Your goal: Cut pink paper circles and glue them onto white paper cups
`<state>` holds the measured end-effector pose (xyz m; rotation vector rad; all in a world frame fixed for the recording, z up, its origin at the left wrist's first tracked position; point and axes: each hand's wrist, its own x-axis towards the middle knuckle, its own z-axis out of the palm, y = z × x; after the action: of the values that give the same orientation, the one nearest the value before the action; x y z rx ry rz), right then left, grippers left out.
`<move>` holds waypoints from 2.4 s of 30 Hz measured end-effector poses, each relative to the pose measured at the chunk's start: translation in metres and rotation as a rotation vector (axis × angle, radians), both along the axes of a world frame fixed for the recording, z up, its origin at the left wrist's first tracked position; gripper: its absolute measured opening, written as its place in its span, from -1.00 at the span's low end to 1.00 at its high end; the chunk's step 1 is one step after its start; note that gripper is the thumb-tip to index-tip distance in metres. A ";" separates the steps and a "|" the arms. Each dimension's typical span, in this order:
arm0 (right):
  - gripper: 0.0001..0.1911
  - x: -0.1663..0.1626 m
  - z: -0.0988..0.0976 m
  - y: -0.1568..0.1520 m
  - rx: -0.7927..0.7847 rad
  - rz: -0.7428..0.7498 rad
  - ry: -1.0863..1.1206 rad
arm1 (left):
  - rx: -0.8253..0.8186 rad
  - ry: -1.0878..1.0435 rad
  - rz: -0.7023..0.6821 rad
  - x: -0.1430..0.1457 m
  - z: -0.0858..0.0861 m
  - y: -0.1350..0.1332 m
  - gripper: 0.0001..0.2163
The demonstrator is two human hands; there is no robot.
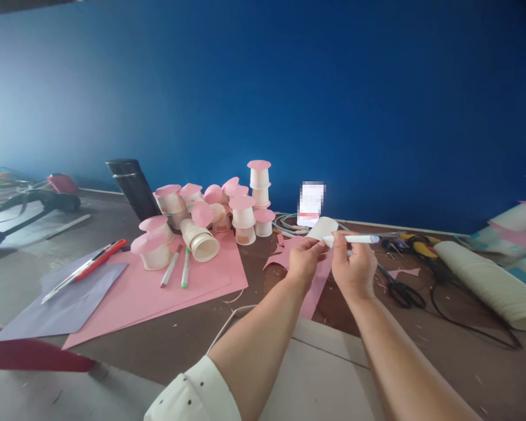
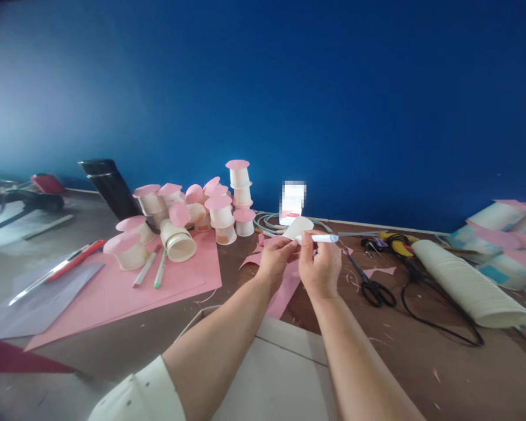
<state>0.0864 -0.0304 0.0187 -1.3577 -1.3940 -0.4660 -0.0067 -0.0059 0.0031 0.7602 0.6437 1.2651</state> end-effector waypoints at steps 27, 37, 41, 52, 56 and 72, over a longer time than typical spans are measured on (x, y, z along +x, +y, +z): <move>-0.67 -0.002 -0.001 -0.002 0.073 -0.006 0.049 | -0.118 -0.236 0.002 -0.003 0.008 -0.001 -0.74; -0.67 -0.002 -0.001 0.000 0.073 -0.006 0.021 | -0.074 -0.203 -0.042 -0.001 0.004 0.000 -0.68; -0.67 0.001 -0.002 0.001 0.062 -0.033 0.018 | -0.065 -0.181 -0.036 -0.002 0.004 0.000 -0.70; -0.66 -0.001 0.001 -0.002 0.008 0.042 0.033 | -0.044 -0.167 -0.066 -0.001 0.002 0.000 -0.70; -0.65 0.000 0.000 -0.001 0.019 0.007 0.046 | -0.040 -0.155 -0.063 -0.001 0.002 0.000 -0.70; -0.68 0.000 0.002 -0.002 0.093 -0.043 0.083 | -0.154 -0.253 0.002 -0.002 0.012 -0.004 -0.80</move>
<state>0.0864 -0.0321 0.0203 -1.3190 -1.2620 -0.4919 -0.0090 -0.0100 0.0152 0.4631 0.5283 1.2719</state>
